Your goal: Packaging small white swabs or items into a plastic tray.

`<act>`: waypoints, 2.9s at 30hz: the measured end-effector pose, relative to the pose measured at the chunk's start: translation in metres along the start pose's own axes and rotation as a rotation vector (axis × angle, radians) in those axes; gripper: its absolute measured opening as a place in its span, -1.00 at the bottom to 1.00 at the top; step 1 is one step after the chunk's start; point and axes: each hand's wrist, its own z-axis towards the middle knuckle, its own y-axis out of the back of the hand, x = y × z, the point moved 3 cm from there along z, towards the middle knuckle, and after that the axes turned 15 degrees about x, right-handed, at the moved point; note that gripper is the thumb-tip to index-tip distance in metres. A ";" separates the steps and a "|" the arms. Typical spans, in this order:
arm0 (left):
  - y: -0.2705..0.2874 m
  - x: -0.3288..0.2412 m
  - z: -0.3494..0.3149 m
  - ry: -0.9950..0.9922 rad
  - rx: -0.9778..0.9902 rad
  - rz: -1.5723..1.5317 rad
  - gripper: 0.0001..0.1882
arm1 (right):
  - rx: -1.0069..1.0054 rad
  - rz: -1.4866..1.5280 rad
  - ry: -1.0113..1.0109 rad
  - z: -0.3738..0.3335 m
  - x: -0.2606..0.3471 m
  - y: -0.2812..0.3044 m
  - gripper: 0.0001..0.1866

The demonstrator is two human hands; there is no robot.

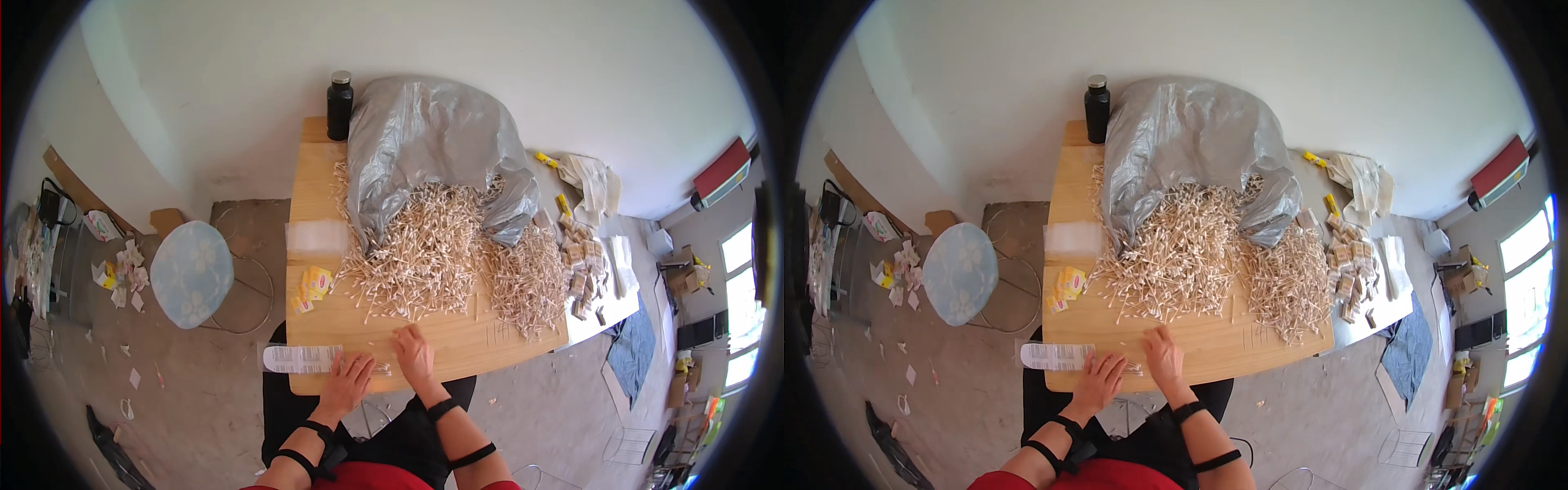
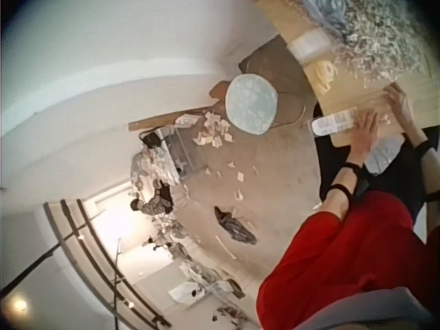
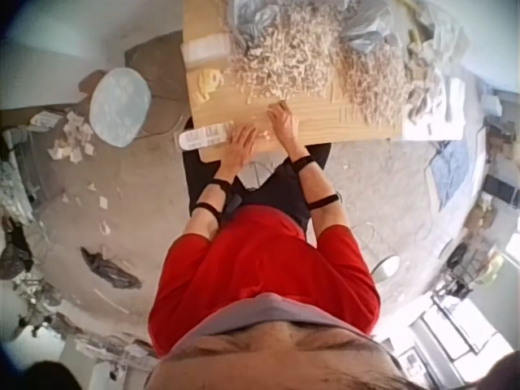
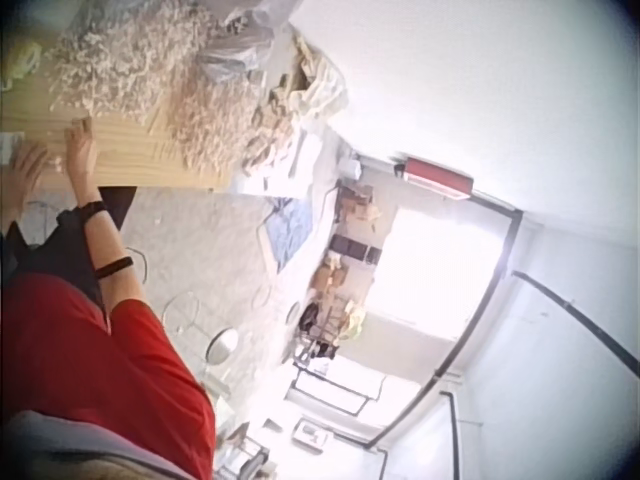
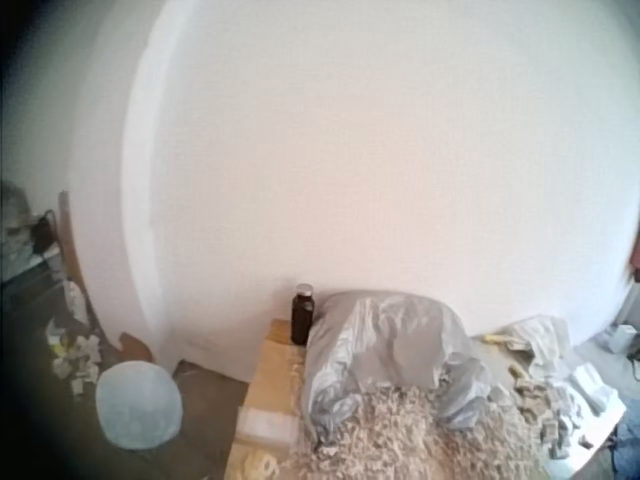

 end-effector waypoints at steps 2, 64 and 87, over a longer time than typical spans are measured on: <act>0.008 -0.003 0.004 -0.011 -0.027 -0.010 -0.49 | -0.079 0.027 -0.048 0.016 -0.014 0.007 -0.91; 0.007 0.000 0.005 -0.019 0.060 -0.063 -0.40 | 0.120 -0.023 -0.035 0.018 -0.015 -0.001 -0.85; 0.001 0.001 0.005 -0.006 0.068 0.002 -0.37 | -0.031 -0.038 0.009 0.031 -0.005 -0.001 -0.76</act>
